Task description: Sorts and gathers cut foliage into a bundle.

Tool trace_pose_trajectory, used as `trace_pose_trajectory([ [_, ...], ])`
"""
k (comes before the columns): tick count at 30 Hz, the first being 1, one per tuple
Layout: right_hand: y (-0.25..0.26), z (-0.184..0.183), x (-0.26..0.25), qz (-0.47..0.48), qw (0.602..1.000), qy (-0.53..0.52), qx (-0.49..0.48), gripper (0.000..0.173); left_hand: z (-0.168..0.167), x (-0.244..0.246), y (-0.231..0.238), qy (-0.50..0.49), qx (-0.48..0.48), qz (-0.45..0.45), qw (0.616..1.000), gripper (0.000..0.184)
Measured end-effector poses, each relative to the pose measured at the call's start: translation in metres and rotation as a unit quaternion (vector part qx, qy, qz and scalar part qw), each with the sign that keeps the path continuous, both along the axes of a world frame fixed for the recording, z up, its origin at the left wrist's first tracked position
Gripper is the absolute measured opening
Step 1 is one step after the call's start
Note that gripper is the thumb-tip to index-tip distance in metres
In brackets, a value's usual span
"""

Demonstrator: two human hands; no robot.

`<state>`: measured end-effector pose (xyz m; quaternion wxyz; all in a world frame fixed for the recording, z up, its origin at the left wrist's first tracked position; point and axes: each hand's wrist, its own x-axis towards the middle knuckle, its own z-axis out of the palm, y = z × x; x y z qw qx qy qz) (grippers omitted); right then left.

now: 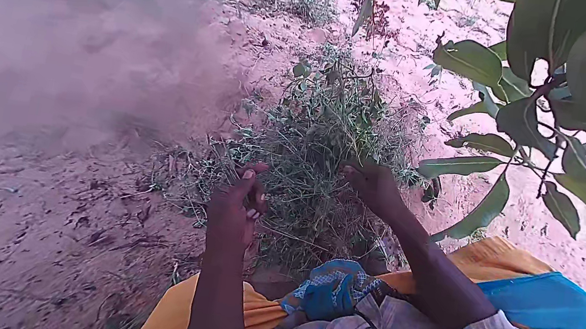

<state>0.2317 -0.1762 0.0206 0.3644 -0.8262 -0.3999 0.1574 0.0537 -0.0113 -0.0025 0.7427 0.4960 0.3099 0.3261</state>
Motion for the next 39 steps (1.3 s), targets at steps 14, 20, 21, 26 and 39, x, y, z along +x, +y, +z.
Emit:
trace_pose_trajectory([
  [14, 0.014, -0.001, -0.026, -0.049, 0.895, 0.403, 0.183, 0.034, -0.002, 0.022, -0.02, 0.215, 0.021, -0.232, 0.948, 0.037],
  [20, 0.016, -0.008, -0.041, 0.027, 0.918, 0.388, 0.082, 0.042, -0.003, 0.022, -0.021, 0.189, 0.029, -0.246, 0.95, 0.023],
  [21, 0.016, -0.009, -0.04, 0.037, 0.925, 0.369, 0.078, 0.042, -0.005, 0.021, -0.02, 0.18, 0.027, -0.248, 0.951, 0.022],
  [26, 0.016, -0.008, -0.033, 0.093, 0.974, 0.206, 0.014, 0.05, -0.005, 0.023, -0.019, 0.14, 0.009, -0.205, 0.969, 0.016],
  [39, 0.009, -0.014, 0.003, -0.181, 0.9, 0.328, 0.225, 0.036, -0.004, 0.018, -0.015, 0.097, 0.077, -0.045, 0.991, 0.032],
])
